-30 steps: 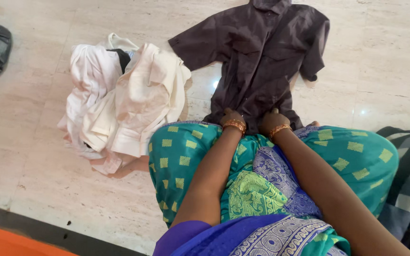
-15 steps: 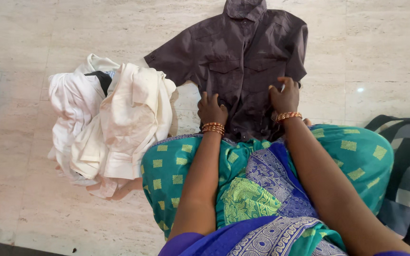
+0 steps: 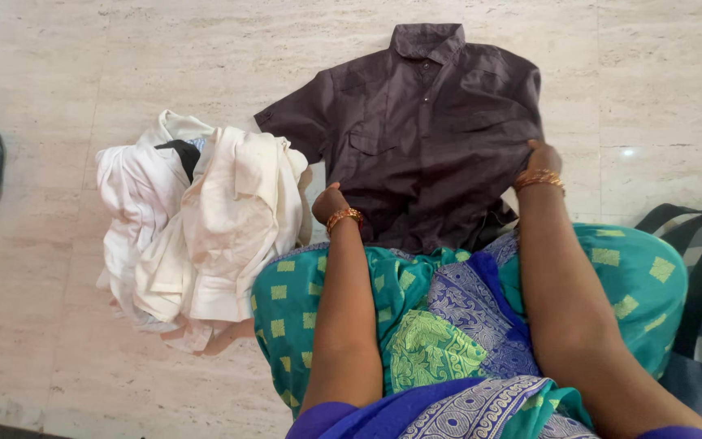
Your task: The person folds shirts by hand on the floor, handling a brown shirt and then a white shirt.
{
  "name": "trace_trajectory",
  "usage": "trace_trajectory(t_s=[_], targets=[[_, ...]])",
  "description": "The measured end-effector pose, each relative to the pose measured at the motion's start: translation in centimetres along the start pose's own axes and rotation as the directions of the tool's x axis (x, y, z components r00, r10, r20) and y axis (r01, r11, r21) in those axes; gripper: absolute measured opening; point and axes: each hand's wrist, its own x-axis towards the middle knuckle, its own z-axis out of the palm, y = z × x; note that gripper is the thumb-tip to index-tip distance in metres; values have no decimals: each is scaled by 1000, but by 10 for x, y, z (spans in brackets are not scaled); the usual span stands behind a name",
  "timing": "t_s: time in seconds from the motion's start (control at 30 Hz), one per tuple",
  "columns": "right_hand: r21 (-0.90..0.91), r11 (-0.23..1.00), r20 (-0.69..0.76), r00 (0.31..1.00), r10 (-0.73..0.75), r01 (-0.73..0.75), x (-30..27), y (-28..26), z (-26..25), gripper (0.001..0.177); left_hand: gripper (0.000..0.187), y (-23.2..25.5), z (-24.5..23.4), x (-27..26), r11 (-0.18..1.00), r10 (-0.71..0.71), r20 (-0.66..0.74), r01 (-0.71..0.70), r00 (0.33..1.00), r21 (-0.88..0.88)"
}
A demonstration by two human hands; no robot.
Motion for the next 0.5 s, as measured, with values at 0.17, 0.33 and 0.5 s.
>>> trace_trajectory(t_s=[0.17, 0.33, 0.5], targets=[[288, 956, 67, 995, -75, 53, -20, -12, -29, 42, 27, 23, -12, -29, 957, -39, 22, 31, 999, 289], [348, 937, 153, 985, -79, 21, -45, -2, -36, 39, 46, 55, -26, 38, 938, 287, -148, -246, 946, 245], [223, 965, 260, 946, -194, 137, -21, -11, -44, 35, 48, 99, -94, 143, 908, 24, -78, -54, 997, -415]])
